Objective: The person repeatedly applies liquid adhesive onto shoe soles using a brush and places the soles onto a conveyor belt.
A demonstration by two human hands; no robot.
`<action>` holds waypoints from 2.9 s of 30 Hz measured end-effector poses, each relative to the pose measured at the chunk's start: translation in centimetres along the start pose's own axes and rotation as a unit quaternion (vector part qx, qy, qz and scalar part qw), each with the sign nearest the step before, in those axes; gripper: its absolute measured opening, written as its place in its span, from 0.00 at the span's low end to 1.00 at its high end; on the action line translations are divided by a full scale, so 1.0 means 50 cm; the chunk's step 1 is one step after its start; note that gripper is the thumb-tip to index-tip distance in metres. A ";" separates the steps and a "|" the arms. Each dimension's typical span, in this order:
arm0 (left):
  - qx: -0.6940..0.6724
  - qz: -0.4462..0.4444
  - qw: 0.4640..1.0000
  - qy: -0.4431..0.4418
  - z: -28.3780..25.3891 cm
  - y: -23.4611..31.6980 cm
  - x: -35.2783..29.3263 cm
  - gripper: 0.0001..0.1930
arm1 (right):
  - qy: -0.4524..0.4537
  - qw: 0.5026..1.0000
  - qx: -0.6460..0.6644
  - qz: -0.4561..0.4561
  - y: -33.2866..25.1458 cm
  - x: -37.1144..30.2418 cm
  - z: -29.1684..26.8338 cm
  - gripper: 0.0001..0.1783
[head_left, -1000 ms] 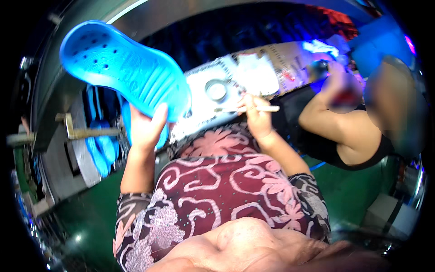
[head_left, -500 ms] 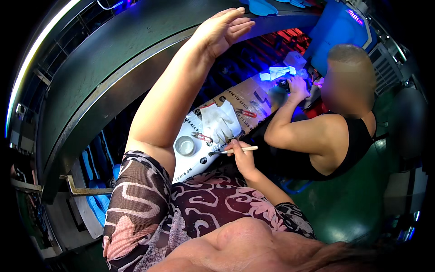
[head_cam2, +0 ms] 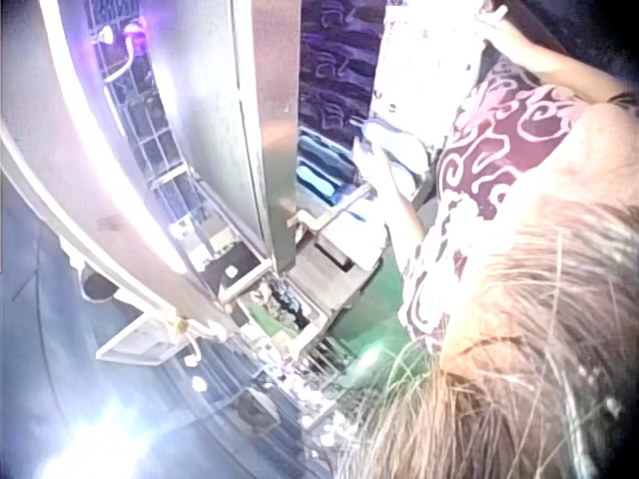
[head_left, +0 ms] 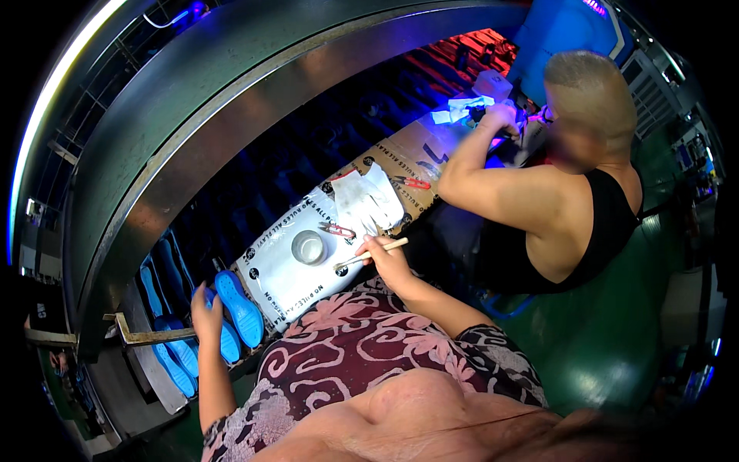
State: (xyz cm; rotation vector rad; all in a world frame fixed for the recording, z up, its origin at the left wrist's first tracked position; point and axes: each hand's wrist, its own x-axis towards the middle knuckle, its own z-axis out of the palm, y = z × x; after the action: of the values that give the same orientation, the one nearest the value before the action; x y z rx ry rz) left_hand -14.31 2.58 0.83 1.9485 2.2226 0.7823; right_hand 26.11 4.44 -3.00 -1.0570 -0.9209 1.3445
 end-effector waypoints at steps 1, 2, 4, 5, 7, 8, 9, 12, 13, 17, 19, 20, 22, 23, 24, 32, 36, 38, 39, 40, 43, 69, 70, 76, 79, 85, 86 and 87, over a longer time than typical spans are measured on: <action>0.071 -0.046 0.996 0.019 0.001 -0.093 -0.039 0.23 | -0.008 1.000 0.006 0.005 0.003 0.004 0.008 0.19; 0.104 -0.095 0.990 -0.008 -0.013 -0.119 -0.073 0.24 | -0.019 0.999 0.028 0.007 -0.001 0.005 0.020 0.20; 0.163 -0.212 0.957 -0.112 -0.008 -0.169 -0.136 0.25 | -0.038 0.999 0.029 0.014 0.013 0.007 0.032 0.19; 0.174 -0.188 0.961 -0.105 0.022 -0.231 -0.171 0.23 | -0.048 0.998 0.025 0.017 0.019 0.009 0.036 0.19; 0.148 -0.222 0.954 -0.140 0.041 -0.259 -0.200 0.21 | -0.065 0.998 0.012 0.015 0.024 0.013 0.043 0.19; 0.144 -0.222 0.956 -0.123 0.039 -0.247 -0.209 0.20 | -0.054 0.998 -0.019 0.022 0.015 0.011 0.048 0.19; 0.142 -0.224 0.958 -0.107 0.043 -0.231 -0.208 0.19 | -0.046 0.997 -0.049 0.030 0.005 0.012 0.048 0.19; 0.108 -0.249 0.959 -0.080 0.052 -0.215 -0.184 0.19 | -0.005 0.997 -0.072 -0.019 0.014 0.034 0.022 0.21; 0.062 -0.247 0.966 -0.046 0.067 -0.233 -0.183 0.19 | 0.009 0.997 -0.079 -0.025 0.013 0.045 0.014 0.21; -0.268 -0.315 0.910 0.015 0.061 -0.137 -0.166 0.17 | 0.004 0.983 -0.172 -0.057 -0.021 0.072 0.017 0.21; -0.459 -0.373 0.805 -0.048 0.044 -0.091 -0.163 0.16 | -0.037 0.980 -0.183 -0.070 -0.014 0.094 0.030 0.20; -0.527 -0.404 0.744 -0.072 0.041 -0.090 -0.170 0.12 | -0.048 0.979 -0.186 -0.070 -0.010 0.102 0.041 0.17; -0.588 -0.436 0.675 -0.094 0.032 -0.079 -0.180 0.09 | -0.077 0.962 -0.234 -0.119 0.016 0.124 0.057 0.14; -0.601 -0.430 0.666 -0.101 0.026 -0.065 -0.181 0.06 | -0.100 0.938 -0.281 -0.176 0.025 0.132 0.065 0.12; -0.614 -0.424 0.657 -0.109 0.023 -0.055 -0.180 0.05 | -0.097 0.925 -0.301 -0.212 0.031 0.138 0.074 0.09; -0.660 -0.472 0.576 -0.097 0.042 -0.036 -0.190 0.08 | -0.145 0.888 -0.354 -0.254 0.075 0.159 0.096 0.08; -0.663 -0.451 0.593 -0.074 0.033 -0.025 -0.177 0.08 | -0.148 0.898 -0.355 -0.213 0.064 0.153 0.092 0.08; -0.694 -0.420 0.582 -0.061 0.017 0.004 -0.170 0.12 | -0.140 0.906 -0.349 -0.193 0.060 0.150 0.081 0.08; -0.694 -0.420 0.582 -0.062 0.013 0.022 -0.164 0.12 | -0.139 0.906 -0.349 -0.193 0.056 0.146 0.078 0.08; -0.679 -0.389 0.618 -0.069 0.008 0.040 -0.157 0.15 | -0.123 0.922 -0.321 -0.180 0.043 0.139 0.078 0.09; -0.591 -0.293 0.747 -0.077 0.016 0.079 -0.146 0.19 | -0.109 0.948 -0.250 -0.161 0.037 0.131 0.068 0.14; -0.422 -0.017 0.907 0.000 0.058 0.285 -0.079 0.19 | -0.217 0.869 -0.283 -0.343 -0.082 0.020 0.151 0.14; -0.407 -0.018 0.913 0.000 0.057 0.285 -0.079 0.19 | -0.212 0.868 -0.291 -0.341 -0.083 0.018 0.149 0.15; -0.399 -0.015 0.917 0.008 0.060 0.281 -0.078 0.18 | -0.177 0.888 -0.259 -0.336 -0.079 0.021 0.140 0.13; -0.406 -0.021 0.914 0.005 0.061 0.283 -0.080 0.18 | -0.178 0.887 -0.249 -0.347 -0.082 0.023 0.147 0.13; -0.387 -0.009 0.922 0.016 0.062 0.281 -0.082 0.17 | -0.189 0.868 -0.285 -0.361 -0.078 0.027 0.154 0.12; -0.391 -0.006 0.920 0.022 0.063 0.281 -0.083 0.17 | -0.186 0.864 -0.295 -0.363 -0.079 0.028 0.152 0.12; -0.390 -0.008 0.920 0.023 0.064 0.279 -0.084 0.17 | -0.188 0.864 -0.294 -0.363 -0.079 0.028 0.150 0.12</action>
State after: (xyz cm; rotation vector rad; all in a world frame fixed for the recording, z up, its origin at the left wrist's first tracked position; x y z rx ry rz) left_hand 0.29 0.45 2.88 1.5025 1.5471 1.4350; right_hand 20.15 6.52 2.85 -0.7412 -1.8838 0.6276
